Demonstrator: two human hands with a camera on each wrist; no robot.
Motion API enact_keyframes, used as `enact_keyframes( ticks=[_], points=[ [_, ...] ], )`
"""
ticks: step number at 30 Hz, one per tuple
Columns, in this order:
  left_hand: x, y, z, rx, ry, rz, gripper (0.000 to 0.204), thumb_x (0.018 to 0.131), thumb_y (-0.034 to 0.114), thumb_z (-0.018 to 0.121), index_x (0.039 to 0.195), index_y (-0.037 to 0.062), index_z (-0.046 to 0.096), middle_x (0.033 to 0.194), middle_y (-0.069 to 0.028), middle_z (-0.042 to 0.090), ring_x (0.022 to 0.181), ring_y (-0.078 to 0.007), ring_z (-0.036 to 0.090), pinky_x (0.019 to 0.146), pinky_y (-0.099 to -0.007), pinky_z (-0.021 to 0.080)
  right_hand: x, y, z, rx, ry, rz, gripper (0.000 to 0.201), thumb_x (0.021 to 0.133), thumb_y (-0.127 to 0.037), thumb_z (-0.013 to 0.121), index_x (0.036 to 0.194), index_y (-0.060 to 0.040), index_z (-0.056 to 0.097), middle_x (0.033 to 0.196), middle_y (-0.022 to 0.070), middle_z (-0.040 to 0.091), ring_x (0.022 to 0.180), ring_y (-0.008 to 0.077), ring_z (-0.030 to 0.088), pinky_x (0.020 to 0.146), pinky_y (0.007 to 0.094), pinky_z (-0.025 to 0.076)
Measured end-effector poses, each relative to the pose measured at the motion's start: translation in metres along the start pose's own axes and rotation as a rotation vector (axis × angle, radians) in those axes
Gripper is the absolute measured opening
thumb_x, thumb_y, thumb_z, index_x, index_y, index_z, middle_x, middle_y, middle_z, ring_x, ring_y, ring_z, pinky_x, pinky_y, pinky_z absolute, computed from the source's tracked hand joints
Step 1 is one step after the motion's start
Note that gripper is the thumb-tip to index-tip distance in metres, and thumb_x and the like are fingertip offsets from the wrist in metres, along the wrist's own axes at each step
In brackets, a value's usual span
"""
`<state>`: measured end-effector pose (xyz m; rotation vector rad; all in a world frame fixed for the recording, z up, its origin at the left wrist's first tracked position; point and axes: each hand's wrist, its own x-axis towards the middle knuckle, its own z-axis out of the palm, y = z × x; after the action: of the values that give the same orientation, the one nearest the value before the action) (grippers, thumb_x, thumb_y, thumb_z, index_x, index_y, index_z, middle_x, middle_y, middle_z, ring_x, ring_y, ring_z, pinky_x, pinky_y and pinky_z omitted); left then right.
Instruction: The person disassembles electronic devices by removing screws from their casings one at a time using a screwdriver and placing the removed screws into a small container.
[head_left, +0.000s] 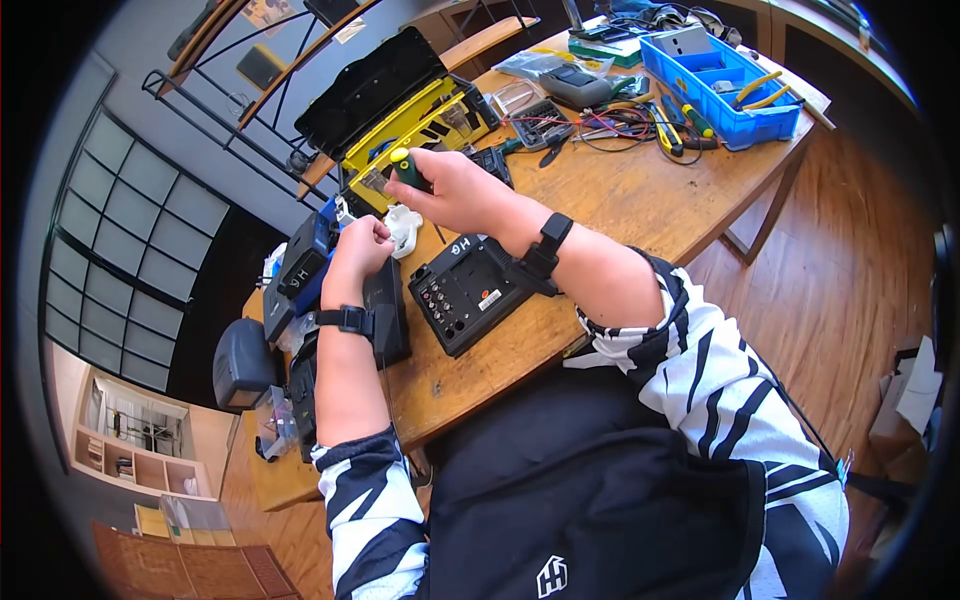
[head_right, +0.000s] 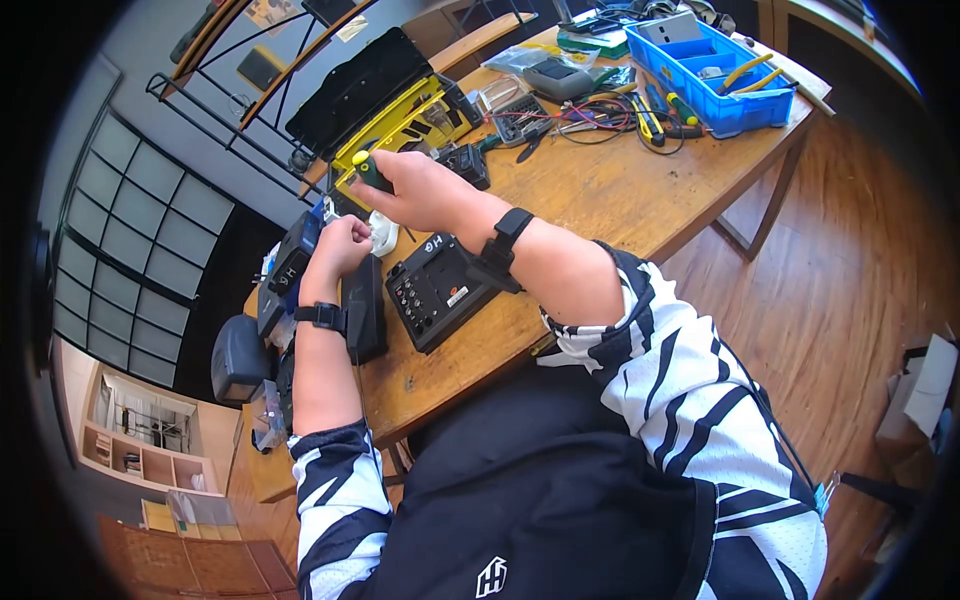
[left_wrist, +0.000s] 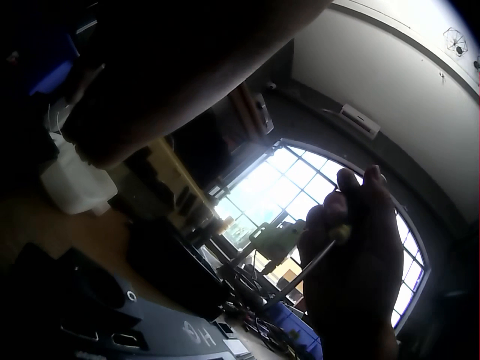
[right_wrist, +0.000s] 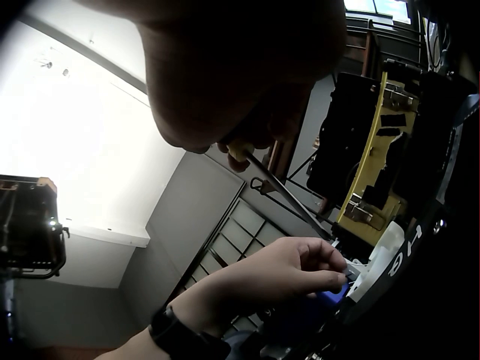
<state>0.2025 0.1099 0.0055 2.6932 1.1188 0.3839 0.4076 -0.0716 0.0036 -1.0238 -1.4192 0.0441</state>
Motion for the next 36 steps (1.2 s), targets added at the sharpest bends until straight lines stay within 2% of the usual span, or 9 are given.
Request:
enact_keyframes(
  ticks=[1,3,7,9,17,19,26,29,36],
  points=[
    [0.003,-0.001,0.000,-0.001,-0.001,0.001,0.018,0.083,0.009,0.084,0.097,-0.0018,0.077,0.086,-0.0138,0.080,0.077,-0.0221,0.077,0.073,-0.0359,0.061,0.000,-0.001,0.000,-0.001,0.001,0.001,0.028,0.106,-0.027,0.080,0.108,-0.0003,0.071,0.082,0.0132,0.072,0.069,0.0216,0.067,0.066,0.0367,0.053],
    [0.010,-0.002,-0.001,0.095,-0.047,-0.019,0.018,0.086,0.007,0.082,0.102,-0.0011,0.077,0.088,-0.0101,0.079,0.082,-0.0182,0.076,0.078,-0.0337,0.061,0.000,-0.001,0.001,0.063,0.043,-0.039,0.047,0.107,-0.036,0.076,0.089,0.0027,0.058,0.077,0.0269,0.068,0.072,0.0488,0.066,0.064,0.0496,0.051],
    [0.028,-0.007,0.002,0.068,-0.037,-0.047,0.020,0.086,0.010,0.083,0.102,-0.0009,0.077,0.091,-0.0119,0.080,0.084,-0.0204,0.077,0.079,-0.0349,0.062,0.001,0.002,0.002,0.053,0.039,-0.026,0.046,0.107,-0.036,0.077,0.089,0.0028,0.058,0.077,0.0268,0.068,0.072,0.0485,0.067,0.064,0.0497,0.051],
    [0.037,-0.011,0.007,0.073,0.038,0.012,0.018,0.085,0.011,0.081,0.099,-0.0009,0.078,0.091,-0.0180,0.081,0.087,-0.0302,0.080,0.082,-0.0392,0.063,0.001,0.003,0.001,0.005,-0.008,0.012,0.027,0.106,-0.027,0.079,0.108,-0.0006,0.071,0.082,0.0134,0.073,0.070,0.0236,0.069,0.067,0.0365,0.053],
    [0.024,0.007,0.022,-0.080,0.197,0.028,0.023,0.092,0.015,0.081,0.107,-0.0017,0.077,0.099,-0.0205,0.081,0.091,-0.0318,0.080,0.086,-0.0409,0.063,0.002,-0.002,-0.007,-0.013,0.006,0.010,0.027,0.106,-0.027,0.079,0.108,-0.0010,0.071,0.086,0.0135,0.074,0.073,0.0251,0.071,0.069,0.0366,0.054],
    [0.010,0.018,0.021,-0.127,0.253,0.062,0.019,0.097,0.011,0.078,0.111,-0.0016,0.077,0.099,-0.0172,0.082,0.090,-0.0267,0.079,0.086,-0.0391,0.063,0.003,0.000,-0.006,0.020,0.035,-0.017,0.026,0.106,-0.026,0.079,0.110,-0.0010,0.072,0.089,0.0155,0.076,0.075,0.0270,0.072,0.071,0.0370,0.055],
    [-0.045,0.067,0.041,-0.508,0.152,0.158,0.016,0.104,0.006,0.072,0.119,0.0001,0.075,0.110,-0.0078,0.082,0.100,-0.0168,0.078,0.090,-0.0335,0.060,0.006,0.006,-0.015,-0.064,0.026,-0.046,0.030,0.105,-0.029,0.081,0.108,-0.0001,0.073,0.082,0.0167,0.074,0.070,0.0285,0.069,0.067,0.0379,0.054],
    [-0.066,0.087,0.045,-0.530,0.073,0.134,0.020,0.107,0.007,0.070,0.126,0.0017,0.075,0.115,-0.0070,0.082,0.106,-0.0157,0.077,0.089,-0.0325,0.058,0.005,0.003,-0.017,-0.045,0.014,-0.001,0.038,0.103,-0.034,0.082,0.096,0.0018,0.070,0.071,0.0173,0.067,0.059,0.0285,0.057,0.060,0.0409,0.050],
    [-0.083,0.112,0.056,-0.698,0.031,0.154,0.023,0.110,0.013,0.072,0.128,-0.0001,0.073,0.113,-0.0071,0.080,0.101,-0.0148,0.076,0.091,-0.0315,0.058,0.003,0.003,-0.021,-0.132,-0.158,0.025,0.042,0.099,-0.038,0.084,0.090,0.0006,0.069,0.071,0.0183,0.068,0.061,0.0350,0.063,0.061,0.0420,0.052]
  ],
)
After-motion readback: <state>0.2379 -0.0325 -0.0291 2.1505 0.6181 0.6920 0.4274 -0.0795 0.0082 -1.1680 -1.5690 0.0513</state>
